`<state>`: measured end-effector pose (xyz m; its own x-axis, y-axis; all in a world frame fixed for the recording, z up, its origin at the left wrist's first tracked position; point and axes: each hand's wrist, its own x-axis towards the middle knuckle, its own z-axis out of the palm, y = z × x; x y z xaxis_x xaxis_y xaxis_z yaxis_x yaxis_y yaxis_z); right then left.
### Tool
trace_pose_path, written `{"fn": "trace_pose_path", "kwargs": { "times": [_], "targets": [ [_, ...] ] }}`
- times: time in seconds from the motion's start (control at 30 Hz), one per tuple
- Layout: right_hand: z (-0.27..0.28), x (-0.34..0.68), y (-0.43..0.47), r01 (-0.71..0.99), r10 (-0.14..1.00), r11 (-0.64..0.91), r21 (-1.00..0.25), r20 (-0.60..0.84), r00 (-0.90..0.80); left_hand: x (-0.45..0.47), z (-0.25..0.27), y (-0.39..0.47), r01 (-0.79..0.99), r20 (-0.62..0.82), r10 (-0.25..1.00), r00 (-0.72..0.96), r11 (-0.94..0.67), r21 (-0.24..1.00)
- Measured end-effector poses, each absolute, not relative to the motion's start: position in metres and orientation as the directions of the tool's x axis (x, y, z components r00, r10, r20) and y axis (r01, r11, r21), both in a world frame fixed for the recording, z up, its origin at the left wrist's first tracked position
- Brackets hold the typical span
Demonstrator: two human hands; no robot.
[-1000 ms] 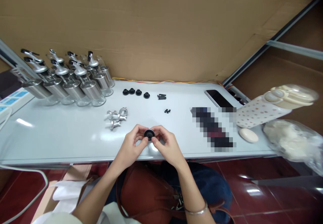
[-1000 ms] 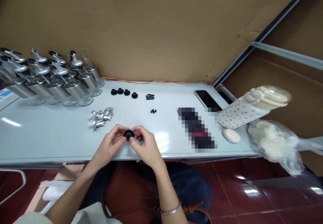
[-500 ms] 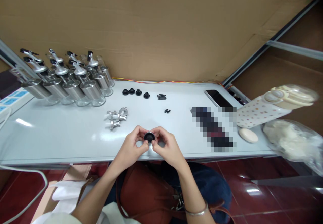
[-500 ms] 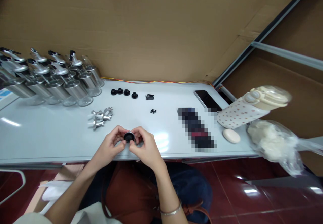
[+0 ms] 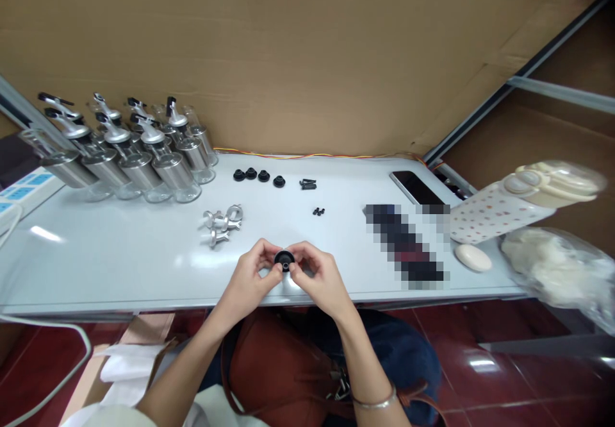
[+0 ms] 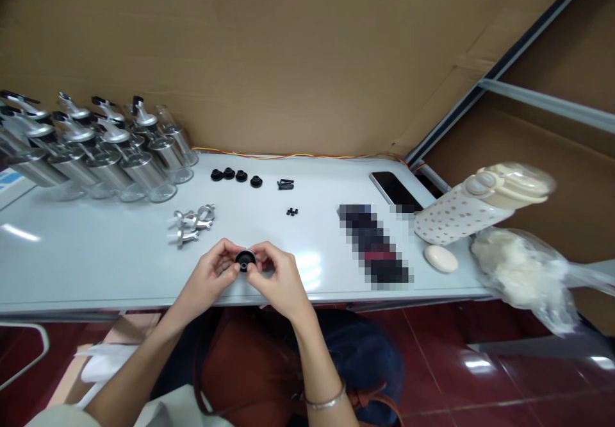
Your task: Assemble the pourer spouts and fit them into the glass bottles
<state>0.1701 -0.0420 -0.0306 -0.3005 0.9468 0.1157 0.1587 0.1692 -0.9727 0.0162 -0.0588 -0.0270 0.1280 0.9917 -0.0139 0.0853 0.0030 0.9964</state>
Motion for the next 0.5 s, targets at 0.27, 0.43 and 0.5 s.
{"fn": "trace_pose_path", "kwargs": {
  "times": [0.27, 0.43, 0.5],
  "targets": [
    [-0.0349, 0.1706, -0.0403, 0.122, 0.956, 0.132, -0.984, 0.094, -0.277, 0.0174, -0.0270, -0.0581, 0.047, -0.011, 0.995, 0.096, 0.006, 0.999],
    [-0.0324, 0.1695, -0.0411, 0.157, 0.959, 0.133, -0.978, 0.088, -0.268, 0.0189, -0.0270, -0.0587, 0.084, -0.002, 0.996, 0.085, -0.005, 0.996],
    [-0.0318, 0.1693, -0.0417, 0.176, 0.958, 0.148, -0.973, 0.096, -0.271, 0.0186, -0.0266, -0.0588, 0.100, 0.001, 0.996, 0.088, -0.010, 0.995]
  ]
}}
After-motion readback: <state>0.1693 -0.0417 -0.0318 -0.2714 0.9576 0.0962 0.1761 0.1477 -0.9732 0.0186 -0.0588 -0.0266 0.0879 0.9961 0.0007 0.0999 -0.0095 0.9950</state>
